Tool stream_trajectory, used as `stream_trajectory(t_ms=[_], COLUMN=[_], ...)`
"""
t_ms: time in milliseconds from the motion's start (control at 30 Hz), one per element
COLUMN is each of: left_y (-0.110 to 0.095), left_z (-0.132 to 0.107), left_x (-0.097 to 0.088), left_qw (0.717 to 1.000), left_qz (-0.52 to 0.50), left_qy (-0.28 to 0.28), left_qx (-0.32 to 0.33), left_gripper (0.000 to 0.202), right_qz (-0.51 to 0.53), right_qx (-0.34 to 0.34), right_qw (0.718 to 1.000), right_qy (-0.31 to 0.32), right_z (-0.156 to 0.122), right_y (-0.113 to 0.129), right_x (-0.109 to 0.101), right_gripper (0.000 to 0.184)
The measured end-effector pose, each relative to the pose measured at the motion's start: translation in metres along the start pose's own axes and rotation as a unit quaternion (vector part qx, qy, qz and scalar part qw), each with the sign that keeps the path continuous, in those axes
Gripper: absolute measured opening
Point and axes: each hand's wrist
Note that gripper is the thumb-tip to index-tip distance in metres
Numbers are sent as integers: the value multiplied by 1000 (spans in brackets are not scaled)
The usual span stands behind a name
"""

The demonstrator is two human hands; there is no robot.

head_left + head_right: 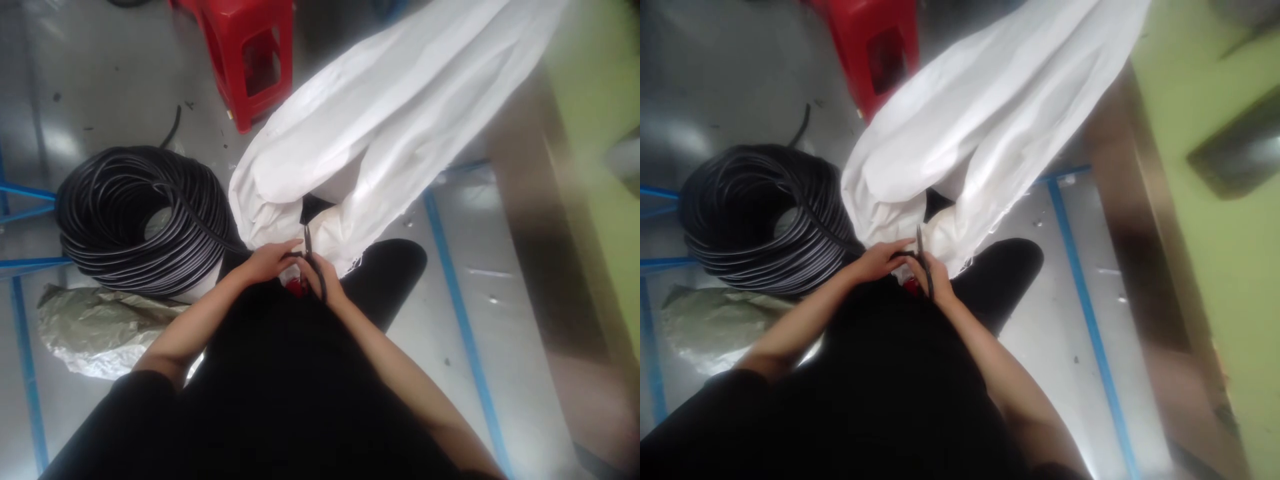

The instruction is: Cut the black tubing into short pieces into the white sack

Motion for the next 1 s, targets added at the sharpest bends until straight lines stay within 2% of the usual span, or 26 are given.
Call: stream_trajectory(t_ms=[100, 200, 400, 533, 633, 800, 1000], left_y=[-3, 1, 5, 2, 1, -2, -6], left_z=[-4, -6, -5, -1, 3, 5, 3], left_x=[8, 6, -16, -27, -31, -29, -18], left_qw=[999, 999, 993, 986, 979, 979, 985], left_qz=[-19, -9, 110, 160, 184, 194, 171], left_qy=[45, 52, 36, -46, -77, -62, -14], left_qx=[-9, -11, 1, -26, -37, -31, -13], left_gripper=[60, 64, 31, 30, 30, 30, 30], right_qz=[5, -13, -10, -48, -113, -197, -210], right_qx=[-1, -14, -14, -24, -50, -77, -94], right_qw=[1000, 1000, 998, 997, 992, 976, 972], right_qy=[-8, -23, -67, -50, -17, 44, 54], right_z=[0, 1, 5, 3, -3, -6, -1], right_y=[2, 2, 3, 0, -7, -11, -6], right_x=[-1, -3, -10, -15, -16, -11, -7], right_gripper=[35, 35, 41, 39, 36, 36, 38])
Point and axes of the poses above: each hand's wrist, its own z-axis towards the middle knuckle, its own x-axis out of the palm, y = z × x, and after that the axes turned 13 degrees about -y, right-handed
